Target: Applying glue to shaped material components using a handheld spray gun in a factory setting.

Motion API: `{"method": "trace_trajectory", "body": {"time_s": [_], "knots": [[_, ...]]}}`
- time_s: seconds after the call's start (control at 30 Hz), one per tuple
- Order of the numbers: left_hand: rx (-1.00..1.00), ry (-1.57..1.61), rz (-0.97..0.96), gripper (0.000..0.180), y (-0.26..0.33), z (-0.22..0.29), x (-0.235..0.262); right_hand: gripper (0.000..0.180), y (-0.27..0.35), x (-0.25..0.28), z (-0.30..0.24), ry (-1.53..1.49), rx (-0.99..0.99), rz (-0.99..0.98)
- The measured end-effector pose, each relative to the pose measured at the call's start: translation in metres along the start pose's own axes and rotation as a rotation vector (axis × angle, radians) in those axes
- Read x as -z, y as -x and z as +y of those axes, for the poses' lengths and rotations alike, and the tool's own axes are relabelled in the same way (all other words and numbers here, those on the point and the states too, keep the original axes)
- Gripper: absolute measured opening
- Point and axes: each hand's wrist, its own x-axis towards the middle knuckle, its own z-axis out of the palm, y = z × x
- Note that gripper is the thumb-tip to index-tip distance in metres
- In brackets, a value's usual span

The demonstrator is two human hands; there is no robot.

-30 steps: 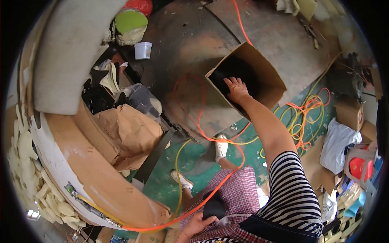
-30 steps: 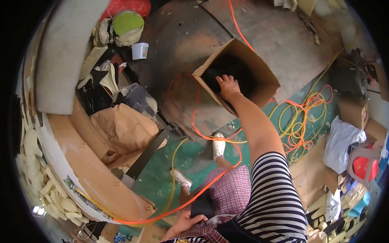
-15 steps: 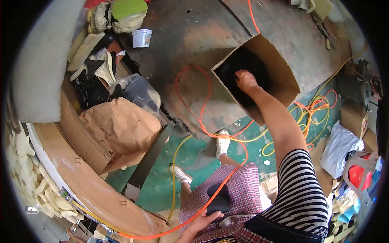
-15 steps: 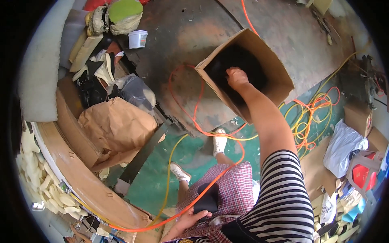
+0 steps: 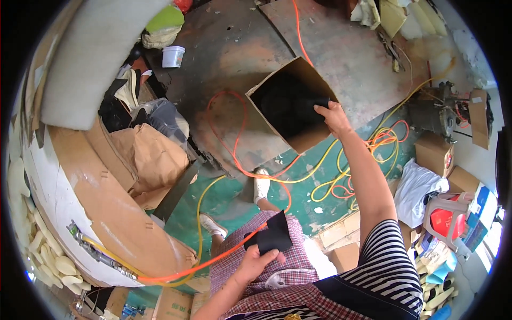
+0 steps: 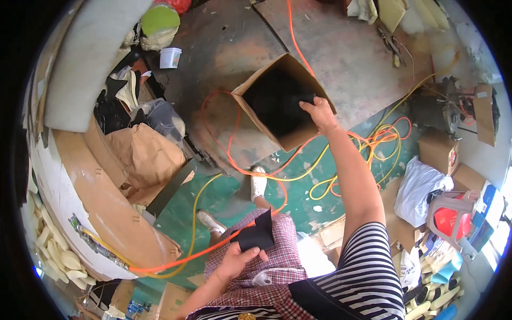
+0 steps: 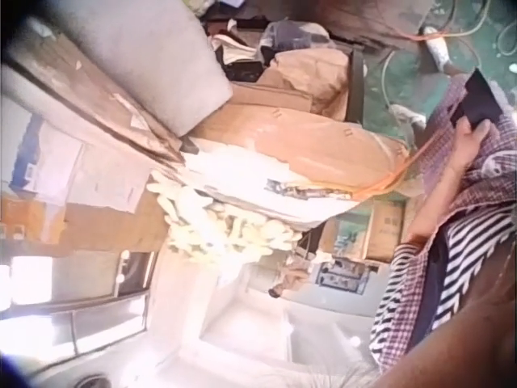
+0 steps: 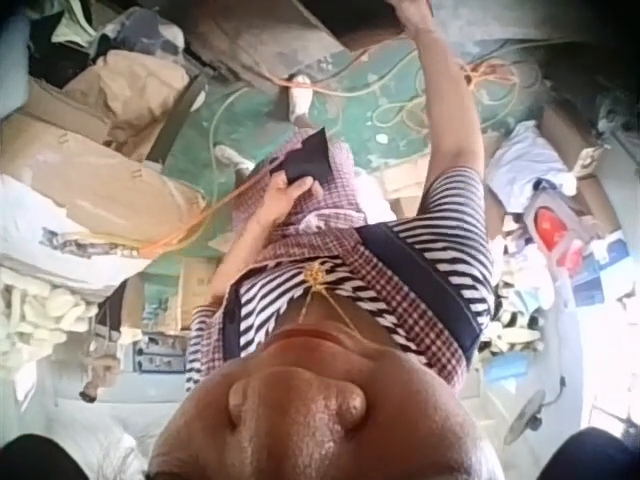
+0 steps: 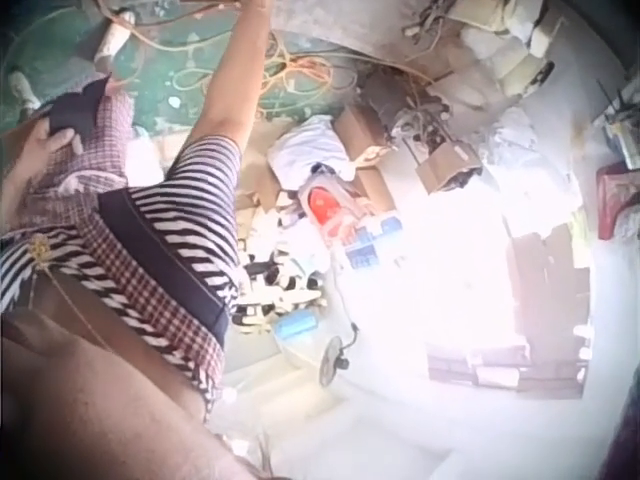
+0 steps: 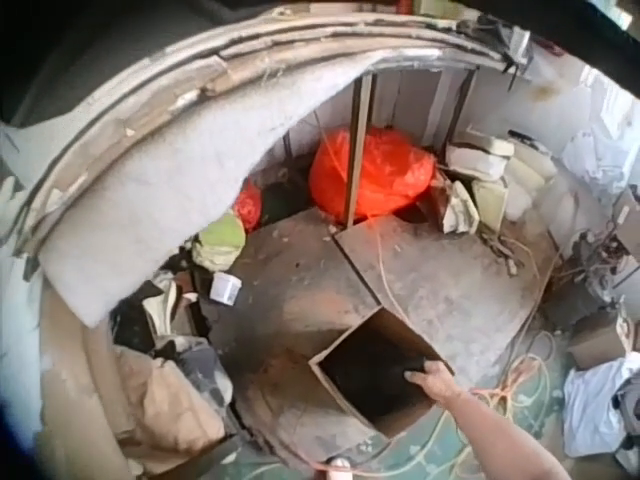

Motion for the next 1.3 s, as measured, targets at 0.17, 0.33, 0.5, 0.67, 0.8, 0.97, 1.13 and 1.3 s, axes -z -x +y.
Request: {"method": "trace_trajectory", "body": {"time_s": [0.17, 0.33, 0.5, 0.67, 0.8, 0.97, 1.13, 1.3], "knots": [[-0.170, 0.303, 0.073, 0.020, -0.023, 0.045, -0.029, 0.026, 0.069, -0.010, -0.057, 0.097, 0.029, -0.017], [-0.195, 0.675, -0.067, 0.044, -0.054, 0.086, -0.049, 0.029, 0.173, -0.035, -0.101, 0.504, 0.166, -0.168], [-0.233, 0.685, -0.047, 0.040, -0.049, 0.078, -0.035, 0.015, 0.257, -0.095, -0.086, 1.189, 0.836, -0.735], [-0.150, 0.697, 0.264, 0.041, -0.040, 0.032, 0.001, 0.024, 0.167, -0.071, -0.079, 0.067, -0.037, -1.054], [0.208, 0.534, 0.346, 0.041, -0.031, 0.004, 0.002, 0.037, -0.041, 0.001, 0.055, 0.876, 0.286, 0.057], [0.087, 0.603, 0.298, 0.044, -0.014, -0.035, 0.022, 0.039, -0.076, -0.061, 0.119, 1.632, 0.347, 0.078], [0.096, 0.601, 0.232, 0.044, -0.015, -0.045, 0.020, 0.017, -0.089, -0.035, 0.106, 1.770, 0.410, -0.174], [-0.011, 0.470, 0.072, 0.046, 0.006, -0.028, 0.009, 0.022, -0.046, -0.015, 0.067, 1.431, 0.609, -0.050]]}}
